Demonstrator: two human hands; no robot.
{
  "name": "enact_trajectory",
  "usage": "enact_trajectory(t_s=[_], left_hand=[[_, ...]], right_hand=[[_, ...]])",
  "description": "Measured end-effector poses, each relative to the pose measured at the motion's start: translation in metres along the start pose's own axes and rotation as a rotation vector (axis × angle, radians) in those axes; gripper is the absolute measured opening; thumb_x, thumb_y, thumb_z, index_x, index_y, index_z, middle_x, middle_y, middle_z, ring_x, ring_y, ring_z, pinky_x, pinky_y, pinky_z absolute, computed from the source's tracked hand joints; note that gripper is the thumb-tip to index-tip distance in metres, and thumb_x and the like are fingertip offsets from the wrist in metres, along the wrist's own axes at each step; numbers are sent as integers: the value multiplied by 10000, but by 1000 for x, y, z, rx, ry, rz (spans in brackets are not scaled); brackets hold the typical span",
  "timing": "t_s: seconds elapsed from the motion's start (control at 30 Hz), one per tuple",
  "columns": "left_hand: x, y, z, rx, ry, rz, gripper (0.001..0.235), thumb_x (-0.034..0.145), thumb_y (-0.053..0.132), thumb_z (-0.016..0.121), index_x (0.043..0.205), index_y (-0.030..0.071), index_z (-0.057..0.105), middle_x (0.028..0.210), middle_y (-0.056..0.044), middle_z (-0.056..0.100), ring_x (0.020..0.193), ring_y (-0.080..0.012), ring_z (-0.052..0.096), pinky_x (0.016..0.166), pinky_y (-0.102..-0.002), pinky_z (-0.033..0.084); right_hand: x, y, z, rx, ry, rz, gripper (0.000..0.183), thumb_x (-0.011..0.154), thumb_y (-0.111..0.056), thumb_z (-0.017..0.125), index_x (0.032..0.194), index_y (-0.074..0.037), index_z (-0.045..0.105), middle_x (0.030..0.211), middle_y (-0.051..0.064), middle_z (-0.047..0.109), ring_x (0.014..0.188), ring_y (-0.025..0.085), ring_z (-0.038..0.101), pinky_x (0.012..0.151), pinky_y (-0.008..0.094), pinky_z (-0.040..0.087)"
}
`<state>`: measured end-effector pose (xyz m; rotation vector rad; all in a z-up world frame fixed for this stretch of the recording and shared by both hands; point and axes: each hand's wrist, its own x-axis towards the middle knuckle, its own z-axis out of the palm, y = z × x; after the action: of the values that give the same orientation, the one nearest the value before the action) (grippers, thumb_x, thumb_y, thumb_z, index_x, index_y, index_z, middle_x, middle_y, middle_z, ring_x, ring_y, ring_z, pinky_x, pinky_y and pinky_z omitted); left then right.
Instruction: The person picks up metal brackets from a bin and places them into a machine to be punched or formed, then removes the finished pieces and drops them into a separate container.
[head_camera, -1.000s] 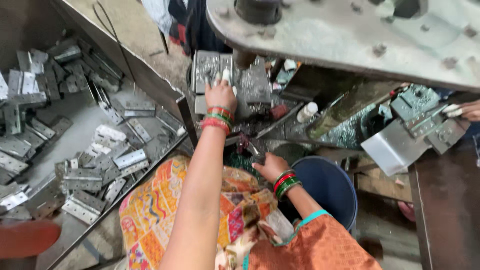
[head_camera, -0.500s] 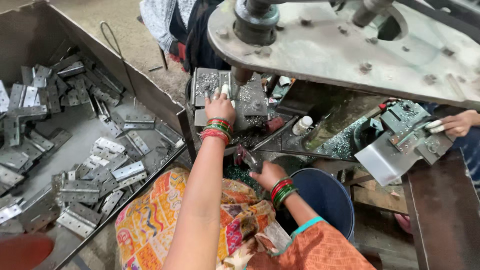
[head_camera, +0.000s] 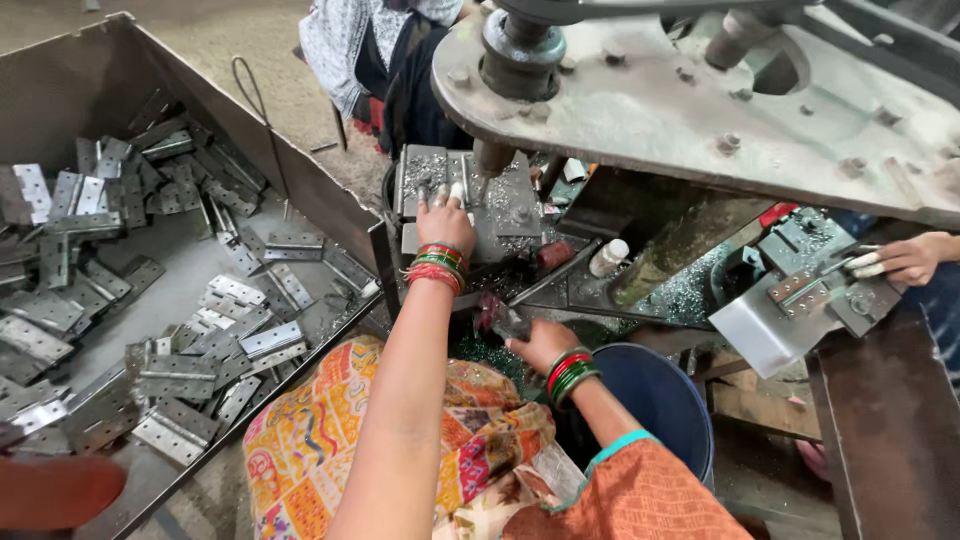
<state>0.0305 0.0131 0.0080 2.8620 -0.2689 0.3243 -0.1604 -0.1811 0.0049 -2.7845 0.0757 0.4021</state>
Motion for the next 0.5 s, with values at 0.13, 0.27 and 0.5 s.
enact_trajectory(t_s=[0.13,0.27,0.5], left_hand=[[0,5,2,18,-9,-11,310,932,213,532,1028,114,810,1422,-48,616,1434,-238,466,1175,-555,292],[4,6,3,-6,29,27,312,914,236,531,978,117,812,1409,-39,609,1398,-235,469,1155,-568,282],[-45,-8,-37,-187,132,96,217,966,198,575,980,93,764,1273,-66,673,1377,-272,524,1185,-537,333]], right_hand=[[-12,-1,13,61,-145,136,543,871,-552,645,1054,-41,670,861,201,810,836,342,810,839,436,613],[-33,10,68,68,78,122,489,847,-529,691,1069,-94,703,937,207,748,903,412,720,822,519,564],[-22,14,31,39,61,18,586,838,-594,702,1074,-59,665,925,250,730,911,430,709,795,527,555]])
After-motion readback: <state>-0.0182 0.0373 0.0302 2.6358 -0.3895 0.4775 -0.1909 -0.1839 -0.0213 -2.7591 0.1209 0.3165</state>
